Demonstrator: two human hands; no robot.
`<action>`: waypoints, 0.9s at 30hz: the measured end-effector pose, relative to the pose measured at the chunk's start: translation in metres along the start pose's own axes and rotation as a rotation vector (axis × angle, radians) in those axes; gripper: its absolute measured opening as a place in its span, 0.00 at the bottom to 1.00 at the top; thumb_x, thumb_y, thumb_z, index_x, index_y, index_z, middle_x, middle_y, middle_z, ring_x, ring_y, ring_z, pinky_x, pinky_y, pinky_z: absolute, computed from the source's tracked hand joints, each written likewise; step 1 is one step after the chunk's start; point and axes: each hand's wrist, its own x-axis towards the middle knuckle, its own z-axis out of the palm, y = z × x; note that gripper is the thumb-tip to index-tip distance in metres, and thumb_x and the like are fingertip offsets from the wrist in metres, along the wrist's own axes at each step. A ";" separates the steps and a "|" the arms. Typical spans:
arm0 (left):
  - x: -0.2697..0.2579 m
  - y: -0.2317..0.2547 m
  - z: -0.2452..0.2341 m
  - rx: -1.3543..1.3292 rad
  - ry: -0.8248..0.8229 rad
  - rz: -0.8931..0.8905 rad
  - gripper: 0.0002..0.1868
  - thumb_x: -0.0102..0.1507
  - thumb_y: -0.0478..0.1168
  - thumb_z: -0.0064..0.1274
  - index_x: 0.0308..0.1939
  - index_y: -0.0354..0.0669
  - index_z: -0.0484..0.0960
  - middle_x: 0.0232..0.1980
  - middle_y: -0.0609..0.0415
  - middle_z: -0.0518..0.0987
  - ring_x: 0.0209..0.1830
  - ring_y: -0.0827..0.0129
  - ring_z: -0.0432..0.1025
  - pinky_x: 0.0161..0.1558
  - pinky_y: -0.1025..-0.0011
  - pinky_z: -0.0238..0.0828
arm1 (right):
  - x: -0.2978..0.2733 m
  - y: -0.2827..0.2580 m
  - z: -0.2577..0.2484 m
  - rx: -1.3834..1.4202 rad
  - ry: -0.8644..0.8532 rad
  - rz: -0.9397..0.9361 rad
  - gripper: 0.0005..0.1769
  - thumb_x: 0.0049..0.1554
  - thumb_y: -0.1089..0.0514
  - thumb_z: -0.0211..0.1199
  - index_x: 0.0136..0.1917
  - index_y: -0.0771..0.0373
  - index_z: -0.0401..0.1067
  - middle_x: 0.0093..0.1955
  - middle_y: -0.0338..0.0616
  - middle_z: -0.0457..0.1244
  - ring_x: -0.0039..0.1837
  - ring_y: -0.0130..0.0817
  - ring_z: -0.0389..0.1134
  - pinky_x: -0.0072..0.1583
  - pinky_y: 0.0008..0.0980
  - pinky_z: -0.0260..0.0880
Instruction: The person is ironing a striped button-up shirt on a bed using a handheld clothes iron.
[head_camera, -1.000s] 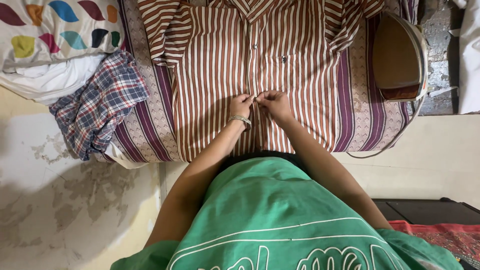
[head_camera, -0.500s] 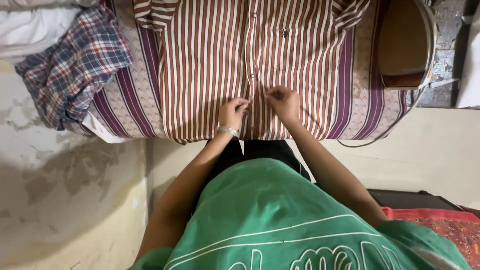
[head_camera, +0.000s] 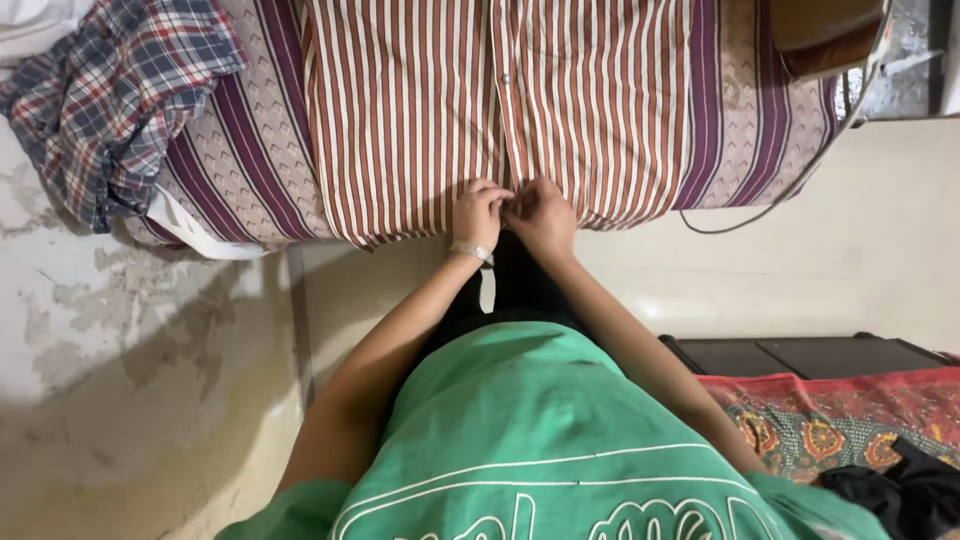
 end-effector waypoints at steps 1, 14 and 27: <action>0.002 0.004 0.001 -0.004 0.000 0.005 0.13 0.58 0.28 0.58 0.39 0.52 0.89 0.45 0.55 0.82 0.41 0.63 0.78 0.45 0.67 0.77 | 0.000 0.002 0.006 -0.004 0.005 -0.001 0.18 0.42 0.60 0.76 0.46 0.62 0.75 0.41 0.45 0.71 0.40 0.34 0.74 0.44 0.35 0.75; 0.008 0.031 -0.037 0.328 -0.138 0.069 0.04 0.59 0.41 0.64 0.33 0.49 0.84 0.41 0.58 0.79 0.40 0.63 0.77 0.40 0.64 0.77 | 0.005 0.053 0.012 -0.057 0.184 0.002 0.10 0.47 0.60 0.72 0.42 0.65 0.78 0.36 0.50 0.69 0.39 0.47 0.72 0.44 0.42 0.71; 0.016 0.035 -0.029 0.388 -0.156 0.018 0.05 0.57 0.40 0.63 0.30 0.50 0.82 0.40 0.59 0.80 0.44 0.64 0.77 0.43 0.63 0.77 | 0.011 0.052 0.013 0.005 0.116 0.035 0.10 0.51 0.57 0.74 0.44 0.64 0.80 0.38 0.48 0.71 0.39 0.40 0.73 0.44 0.37 0.72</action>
